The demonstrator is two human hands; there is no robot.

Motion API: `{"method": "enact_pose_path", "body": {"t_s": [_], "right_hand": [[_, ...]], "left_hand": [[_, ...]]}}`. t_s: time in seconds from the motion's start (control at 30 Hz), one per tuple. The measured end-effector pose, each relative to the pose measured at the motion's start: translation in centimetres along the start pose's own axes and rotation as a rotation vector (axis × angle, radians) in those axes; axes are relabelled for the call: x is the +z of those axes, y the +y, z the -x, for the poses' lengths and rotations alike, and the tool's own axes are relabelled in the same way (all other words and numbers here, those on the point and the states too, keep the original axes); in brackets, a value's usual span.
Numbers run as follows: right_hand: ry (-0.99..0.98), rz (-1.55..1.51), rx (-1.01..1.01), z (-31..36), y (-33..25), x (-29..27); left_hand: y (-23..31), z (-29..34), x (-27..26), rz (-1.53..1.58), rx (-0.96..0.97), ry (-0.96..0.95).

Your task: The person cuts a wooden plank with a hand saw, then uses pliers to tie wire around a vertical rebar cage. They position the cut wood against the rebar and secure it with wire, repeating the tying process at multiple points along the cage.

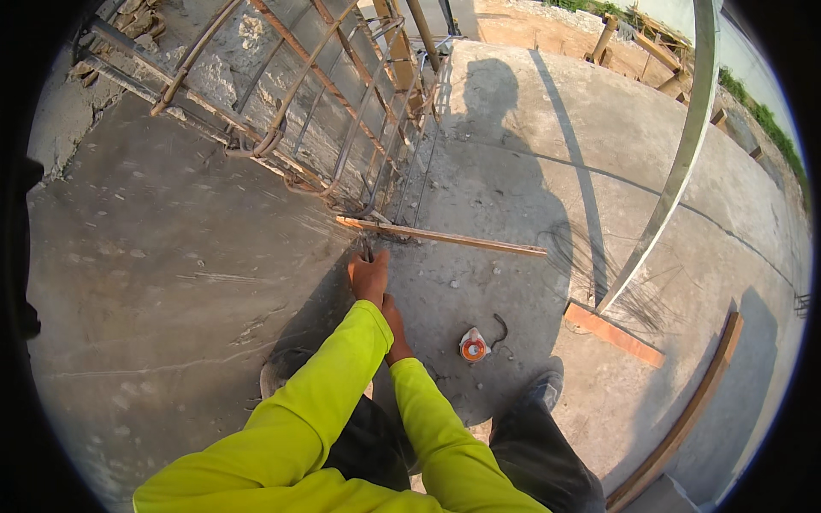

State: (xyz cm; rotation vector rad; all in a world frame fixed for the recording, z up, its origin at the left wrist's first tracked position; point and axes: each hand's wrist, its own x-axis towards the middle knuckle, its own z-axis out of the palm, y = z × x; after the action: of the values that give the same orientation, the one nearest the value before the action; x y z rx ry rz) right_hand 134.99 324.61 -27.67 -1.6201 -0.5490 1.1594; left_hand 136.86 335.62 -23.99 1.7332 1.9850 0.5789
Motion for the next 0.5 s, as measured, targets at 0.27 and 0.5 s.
{"method": "enact_pose_path", "body": {"t_s": [0.27, 0.5], "right_hand": [[-0.159, -0.202, 0.082, 0.9, -1.3, -0.8], [0.055, -0.178, -0.139, 0.9, -2.1, -2.1]], "left_hand": [[-2.1, -3.2, -3.3, 0.669, -0.44, -0.697], [-2.1, -2.2, -1.2, 0.282, -0.234, -0.493]]}}
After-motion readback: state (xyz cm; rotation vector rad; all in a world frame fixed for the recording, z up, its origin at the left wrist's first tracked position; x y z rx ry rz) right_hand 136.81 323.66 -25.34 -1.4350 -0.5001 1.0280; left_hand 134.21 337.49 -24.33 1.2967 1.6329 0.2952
